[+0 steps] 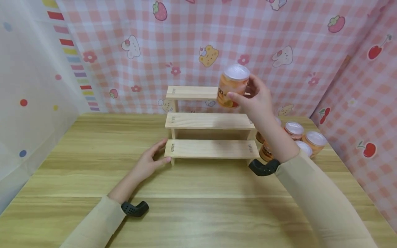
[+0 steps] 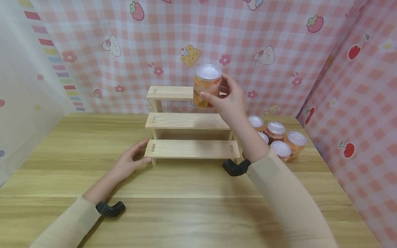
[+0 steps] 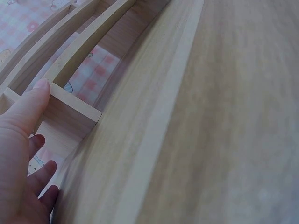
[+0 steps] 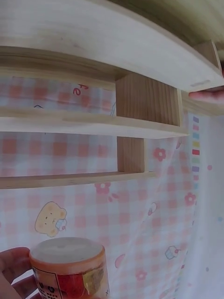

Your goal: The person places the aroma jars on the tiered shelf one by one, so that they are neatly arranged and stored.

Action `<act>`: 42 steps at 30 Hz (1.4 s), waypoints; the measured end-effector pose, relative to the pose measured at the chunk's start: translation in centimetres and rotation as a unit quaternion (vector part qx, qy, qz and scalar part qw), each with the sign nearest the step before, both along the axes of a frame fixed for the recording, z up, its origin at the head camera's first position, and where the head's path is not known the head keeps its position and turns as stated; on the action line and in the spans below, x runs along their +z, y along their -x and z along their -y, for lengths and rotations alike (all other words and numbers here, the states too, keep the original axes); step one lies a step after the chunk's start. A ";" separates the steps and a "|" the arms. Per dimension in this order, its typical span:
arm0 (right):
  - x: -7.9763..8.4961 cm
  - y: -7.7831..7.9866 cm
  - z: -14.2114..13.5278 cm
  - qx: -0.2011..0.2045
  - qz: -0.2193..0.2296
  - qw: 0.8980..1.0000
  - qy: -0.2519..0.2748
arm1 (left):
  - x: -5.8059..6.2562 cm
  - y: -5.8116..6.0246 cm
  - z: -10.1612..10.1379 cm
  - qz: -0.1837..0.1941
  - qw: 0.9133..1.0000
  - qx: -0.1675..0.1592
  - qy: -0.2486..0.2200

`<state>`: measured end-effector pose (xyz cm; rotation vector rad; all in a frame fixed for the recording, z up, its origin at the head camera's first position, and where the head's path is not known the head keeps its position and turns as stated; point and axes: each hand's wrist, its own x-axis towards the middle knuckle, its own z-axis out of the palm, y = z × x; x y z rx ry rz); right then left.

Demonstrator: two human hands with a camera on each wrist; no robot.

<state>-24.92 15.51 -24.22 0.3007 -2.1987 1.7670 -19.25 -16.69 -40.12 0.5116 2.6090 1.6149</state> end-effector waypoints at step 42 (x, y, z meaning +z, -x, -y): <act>0.4 7.5 7.9 -0.011 0.056 0.998 0.003 | -3.4 1.8 0.9 -0.015 1.000 0.000 0.007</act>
